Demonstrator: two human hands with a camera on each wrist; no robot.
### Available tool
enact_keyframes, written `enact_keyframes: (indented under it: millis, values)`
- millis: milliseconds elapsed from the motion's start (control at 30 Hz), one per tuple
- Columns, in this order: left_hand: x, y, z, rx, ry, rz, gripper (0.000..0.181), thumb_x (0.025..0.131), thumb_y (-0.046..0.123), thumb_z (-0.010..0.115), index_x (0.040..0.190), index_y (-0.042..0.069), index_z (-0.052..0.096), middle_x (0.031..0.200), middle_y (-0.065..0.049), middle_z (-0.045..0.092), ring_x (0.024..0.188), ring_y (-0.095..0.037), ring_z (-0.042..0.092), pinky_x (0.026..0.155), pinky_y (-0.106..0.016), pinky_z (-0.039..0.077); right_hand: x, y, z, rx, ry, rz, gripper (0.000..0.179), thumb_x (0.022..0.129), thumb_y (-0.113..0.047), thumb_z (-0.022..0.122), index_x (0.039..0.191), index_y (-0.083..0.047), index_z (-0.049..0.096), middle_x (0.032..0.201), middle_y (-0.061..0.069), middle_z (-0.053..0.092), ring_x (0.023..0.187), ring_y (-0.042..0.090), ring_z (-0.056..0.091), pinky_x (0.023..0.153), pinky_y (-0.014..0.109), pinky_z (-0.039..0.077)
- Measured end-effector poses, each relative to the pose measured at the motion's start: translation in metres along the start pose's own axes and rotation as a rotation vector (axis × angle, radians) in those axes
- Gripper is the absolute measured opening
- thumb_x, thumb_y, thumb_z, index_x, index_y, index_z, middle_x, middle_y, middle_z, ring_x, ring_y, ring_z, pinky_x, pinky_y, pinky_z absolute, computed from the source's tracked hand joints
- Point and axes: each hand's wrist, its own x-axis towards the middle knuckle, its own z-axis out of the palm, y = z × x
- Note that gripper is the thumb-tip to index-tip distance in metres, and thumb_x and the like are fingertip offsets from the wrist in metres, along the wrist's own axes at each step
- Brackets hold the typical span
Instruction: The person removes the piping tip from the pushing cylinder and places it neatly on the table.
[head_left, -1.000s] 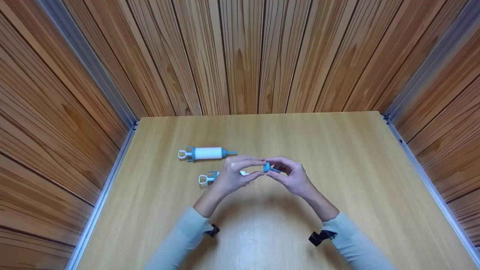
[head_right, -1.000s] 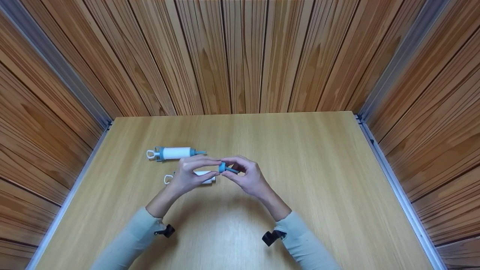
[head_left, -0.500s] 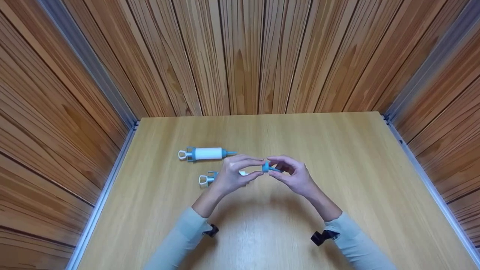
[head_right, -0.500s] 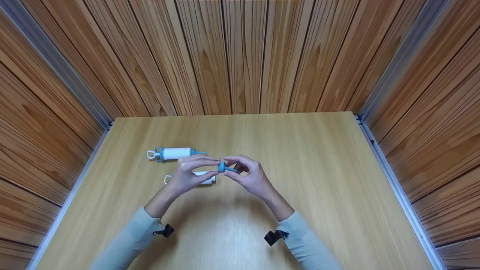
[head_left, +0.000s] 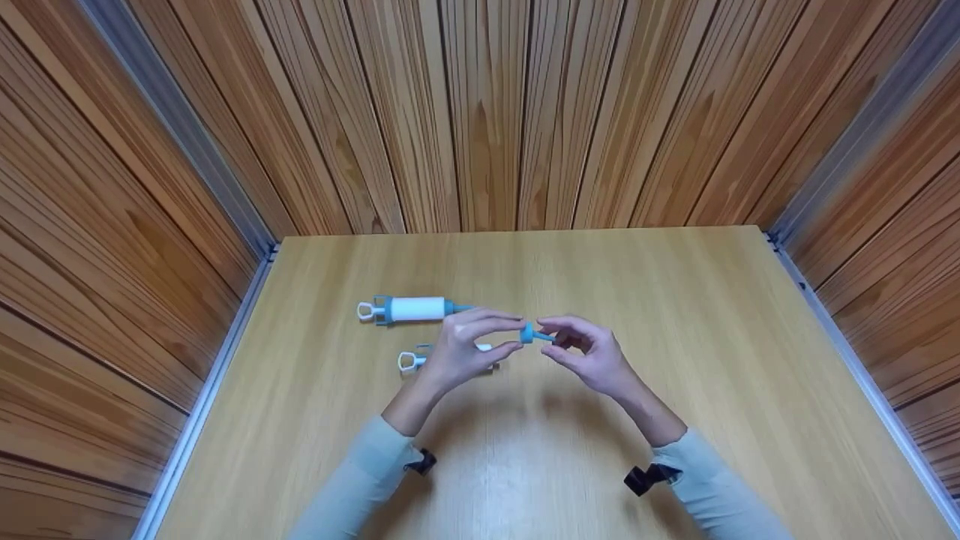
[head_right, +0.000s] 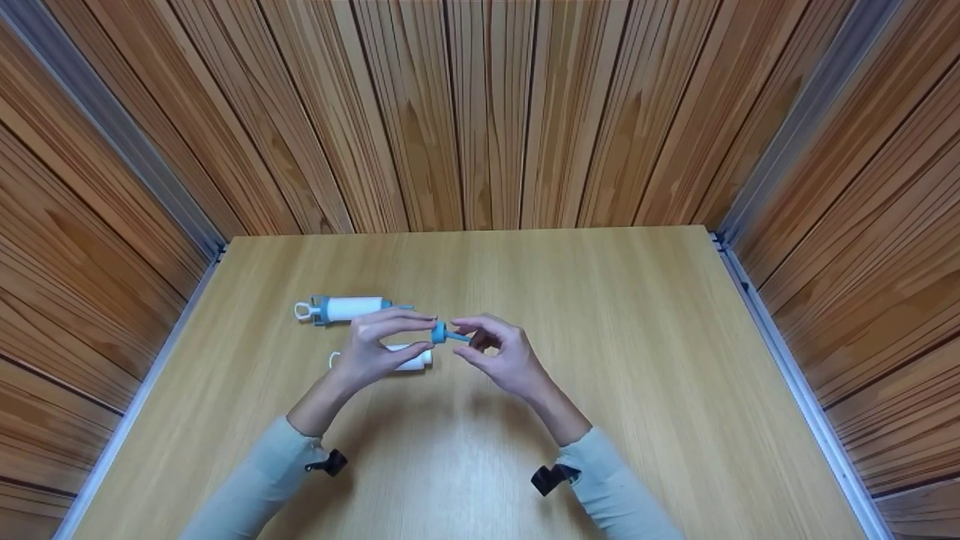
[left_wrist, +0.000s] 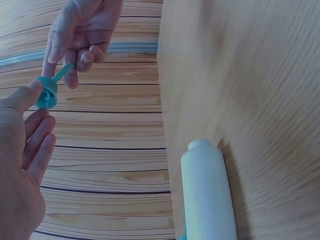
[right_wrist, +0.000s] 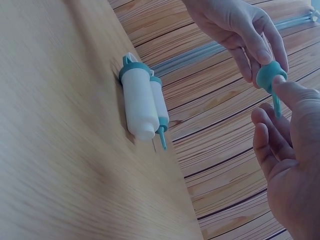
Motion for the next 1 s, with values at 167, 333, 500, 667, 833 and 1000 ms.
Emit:
enact_keyframes:
  millis: [167,333,500,667,833,1000]
  values:
    - [0.0001,0.0008,0.0011,-0.01,0.003,0.009,0.029,0.093,0.01,0.092,0.121,0.006,0.086,0.12,-0.012,0.088,0.111,-0.028,0.085,0.101,-0.04,0.069,-0.0007,-0.0001,0.0013,-0.005,0.011,-0.001,0.034,0.096,0.013,0.078,0.13,0.007,0.077,0.117,-0.004,0.083,0.092,0.001,0.071,0.083,0.016,0.062]
    - [-0.0005,-0.0002,0.0015,-0.012,-0.008,-0.004,0.029,0.093,0.011,0.093,0.121,0.005,0.086,0.12,-0.012,0.087,0.112,-0.027,0.085,0.103,-0.04,0.068,-0.0001,-0.0004,0.001,-0.011,0.019,-0.038,0.028,0.097,0.014,0.077,0.123,0.007,0.08,0.105,0.017,0.078,0.087,0.0,0.068,0.074,0.015,0.059]
    - [-0.002,-0.0006,0.0016,-0.026,-0.016,-0.015,0.028,0.094,0.012,0.092,0.12,0.004,0.086,0.121,-0.012,0.087,0.113,-0.027,0.085,0.104,-0.04,0.068,0.0008,0.0006,0.0007,-0.009,0.031,-0.064,0.023,0.097,0.015,0.076,0.118,0.007,0.082,0.102,0.025,0.075,0.087,0.0,0.067,0.075,0.014,0.059]
    - [-0.0025,-0.0005,0.0009,-0.035,-0.014,-0.017,0.028,0.095,0.012,0.092,0.121,0.005,0.085,0.121,-0.012,0.087,0.114,-0.027,0.085,0.105,-0.04,0.068,0.0017,0.0012,0.0008,-0.011,0.038,-0.073,0.023,0.096,0.016,0.076,0.116,0.007,0.082,0.101,0.023,0.076,0.088,-0.001,0.068,0.076,0.015,0.06]
    - [-0.0024,-0.0008,0.0016,-0.034,-0.004,-0.012,0.028,0.094,0.011,0.092,0.12,0.005,0.085,0.121,-0.011,0.087,0.114,-0.027,0.085,0.104,-0.04,0.068,0.003,0.0012,0.0011,-0.009,0.04,-0.089,0.023,0.095,0.018,0.075,0.115,0.007,0.082,0.101,0.023,0.076,0.088,0.0,0.068,0.076,0.013,0.059]
    - [-0.0029,-0.0012,0.0037,-0.023,0.008,0.002,0.028,0.092,0.012,0.094,0.118,0.004,0.086,0.118,-0.012,0.088,0.111,-0.028,0.085,0.102,-0.039,0.068,0.0044,-0.0012,0.0026,0.014,0.032,-0.074,0.022,0.096,0.017,0.075,0.115,0.008,0.082,0.105,0.019,0.078,0.093,0.0,0.071,0.081,0.014,0.062]
